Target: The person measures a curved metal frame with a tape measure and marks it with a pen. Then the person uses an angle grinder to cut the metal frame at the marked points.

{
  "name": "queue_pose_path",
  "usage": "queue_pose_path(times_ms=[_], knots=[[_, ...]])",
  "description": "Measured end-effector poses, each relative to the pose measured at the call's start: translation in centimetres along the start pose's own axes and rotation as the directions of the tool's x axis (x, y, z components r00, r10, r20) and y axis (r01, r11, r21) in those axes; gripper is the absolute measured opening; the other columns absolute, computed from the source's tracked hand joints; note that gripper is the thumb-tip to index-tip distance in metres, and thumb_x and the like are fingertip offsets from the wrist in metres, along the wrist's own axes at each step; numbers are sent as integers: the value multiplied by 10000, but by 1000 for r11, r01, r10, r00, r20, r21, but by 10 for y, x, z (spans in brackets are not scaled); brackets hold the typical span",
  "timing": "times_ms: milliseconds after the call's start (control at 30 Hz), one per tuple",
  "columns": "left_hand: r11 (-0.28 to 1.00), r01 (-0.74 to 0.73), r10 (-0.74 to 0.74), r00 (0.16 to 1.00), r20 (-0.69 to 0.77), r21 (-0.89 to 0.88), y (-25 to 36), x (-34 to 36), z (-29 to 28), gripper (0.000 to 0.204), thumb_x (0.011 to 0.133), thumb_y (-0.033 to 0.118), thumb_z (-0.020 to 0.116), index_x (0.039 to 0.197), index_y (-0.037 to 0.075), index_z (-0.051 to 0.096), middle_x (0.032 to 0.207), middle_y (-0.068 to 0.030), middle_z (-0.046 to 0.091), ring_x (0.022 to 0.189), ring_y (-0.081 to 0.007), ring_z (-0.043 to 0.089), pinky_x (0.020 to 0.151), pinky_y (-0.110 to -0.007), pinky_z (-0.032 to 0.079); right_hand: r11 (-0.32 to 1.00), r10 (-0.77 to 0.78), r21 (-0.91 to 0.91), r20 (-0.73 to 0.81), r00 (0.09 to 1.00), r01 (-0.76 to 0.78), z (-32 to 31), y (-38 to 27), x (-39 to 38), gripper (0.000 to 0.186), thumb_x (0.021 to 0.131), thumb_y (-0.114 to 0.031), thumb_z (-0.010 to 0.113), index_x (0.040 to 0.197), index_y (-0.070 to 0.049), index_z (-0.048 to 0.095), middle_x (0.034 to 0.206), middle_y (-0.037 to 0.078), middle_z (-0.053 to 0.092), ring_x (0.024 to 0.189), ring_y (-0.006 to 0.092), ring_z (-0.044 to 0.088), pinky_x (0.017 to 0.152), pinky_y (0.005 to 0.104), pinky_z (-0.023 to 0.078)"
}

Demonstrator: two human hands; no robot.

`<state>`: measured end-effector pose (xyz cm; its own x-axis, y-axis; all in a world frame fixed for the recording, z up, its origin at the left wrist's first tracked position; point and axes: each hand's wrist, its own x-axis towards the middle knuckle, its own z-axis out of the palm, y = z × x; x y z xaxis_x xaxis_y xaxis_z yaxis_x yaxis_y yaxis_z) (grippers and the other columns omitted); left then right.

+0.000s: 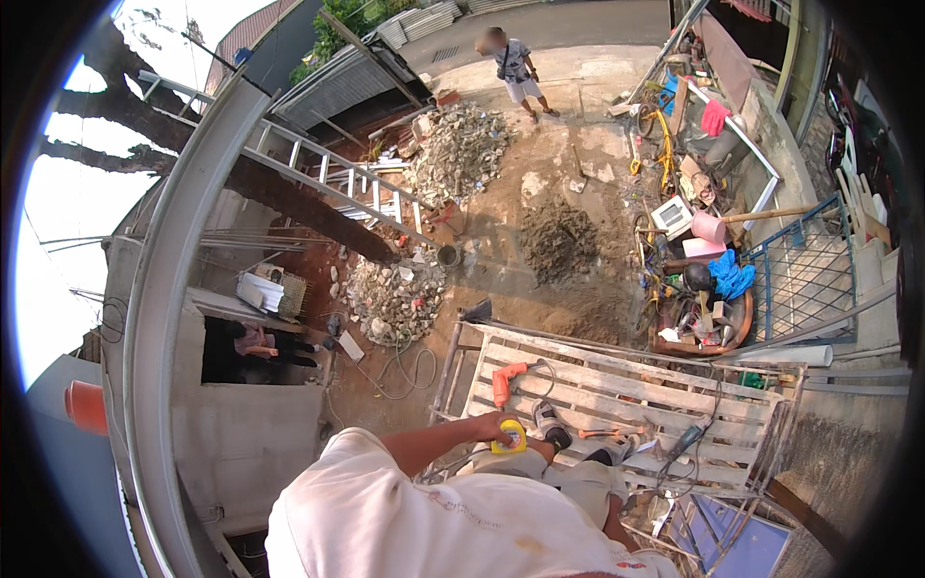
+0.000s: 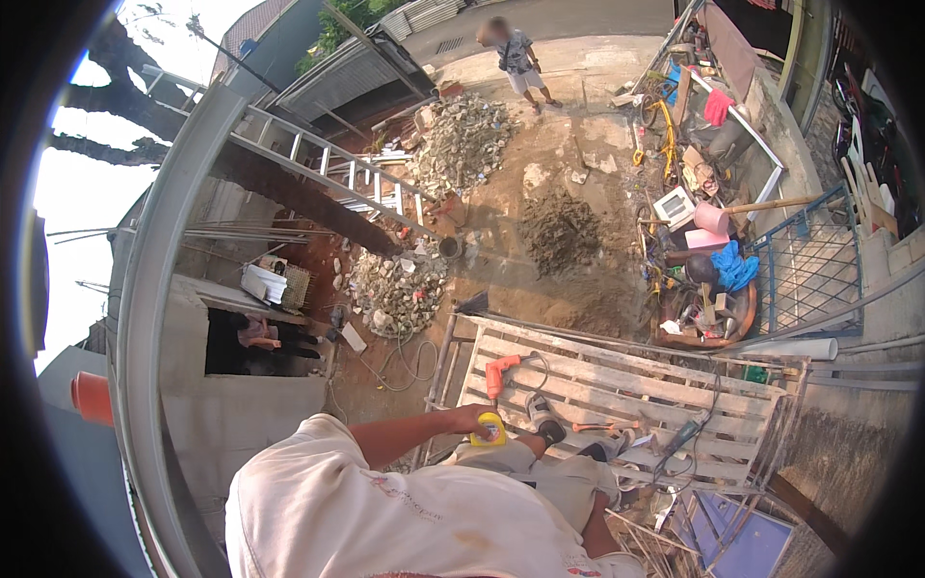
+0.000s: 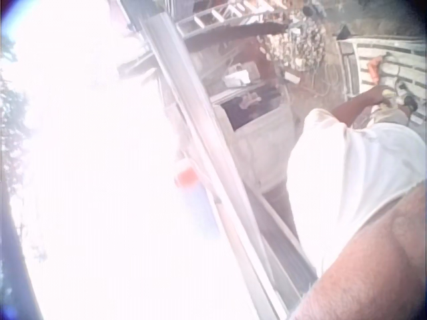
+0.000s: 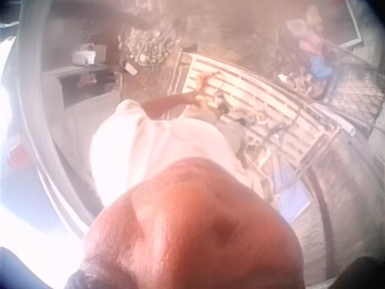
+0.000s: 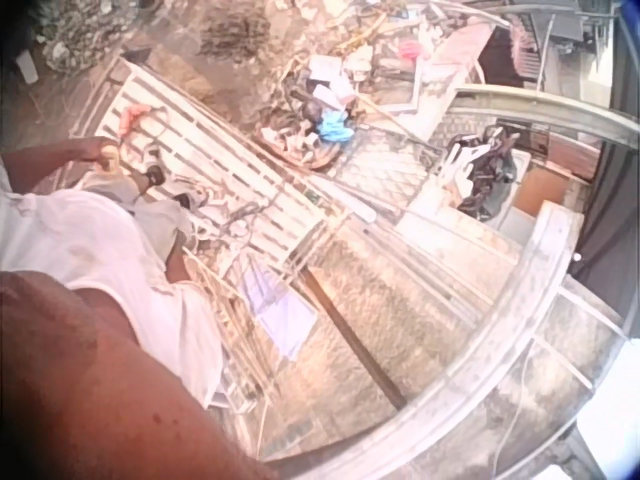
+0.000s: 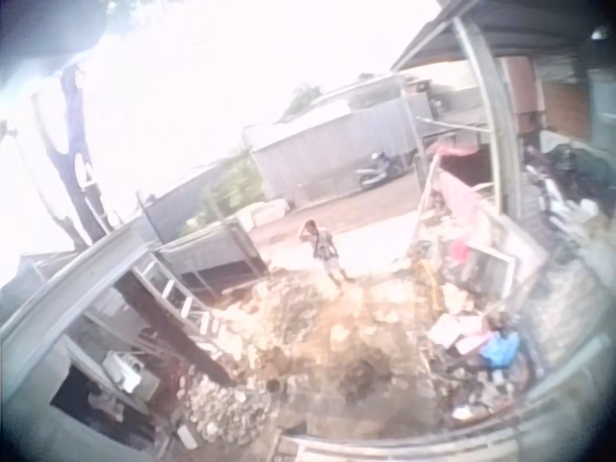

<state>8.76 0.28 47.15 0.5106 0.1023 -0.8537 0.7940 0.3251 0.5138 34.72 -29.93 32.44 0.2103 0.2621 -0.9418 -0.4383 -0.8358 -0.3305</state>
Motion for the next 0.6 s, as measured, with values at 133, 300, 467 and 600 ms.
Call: queue_pose_path(times_ms=[133, 300, 467, 600], knots=[[997, -37, 40, 998, -41, 68, -2, -7, -22, 562, 693, 189, 880, 1208, 113, 666, 1079, -56, 701, 1002, -185, 663, 913, -353, 534, 1000, 24, 16, -9, 1000, -23, 6, 4, 3, 278, 901, -146, 599, 1172, -83, 597, 963, 154, 662, 841, 275, 658, 738, 392, 532], [999, 15, -13, 999, -31, 42, -9, -14, -39, 532, 722, 210, 882, 1199, 105, 671, 1085, -50, 698, 1022, -176, 649, 928, -339, 508, 998, 41, 44, -17, 999, -40, 17, 9, 9, 298, 899, -149, 604, 1189, -81, 597, 972, 166, 667, 848, 288, 664, 746, 400, 536], [997, 66, -64, 997, -42, 37, -18, -15, -40, 508, 735, 207, 877, 1186, 94, 671, 1066, -39, 696, 1001, -159, 643, 928, -326, 499, 997, 62, 48, -27, 998, -61, 15, 5, 11, 319, 896, -152, 608, 1206, -78, 597, 980, 178, 672, 855, 301, 670, 755, 408, 540], [997, 62, -61, 998, -23, 42, -15, -15, -40, 506, 731, 201, 878, 1179, 90, 670, 1057, -36, 695, 992, -154, 640, 915, -323, 500, 995, 78, 58, -29, 997, -76, 21, 5, 17, 335, 894, -154, 612, 1220, -76, 597, 987, 187, 676, 860, 312, 674, 762, 414, 543]])
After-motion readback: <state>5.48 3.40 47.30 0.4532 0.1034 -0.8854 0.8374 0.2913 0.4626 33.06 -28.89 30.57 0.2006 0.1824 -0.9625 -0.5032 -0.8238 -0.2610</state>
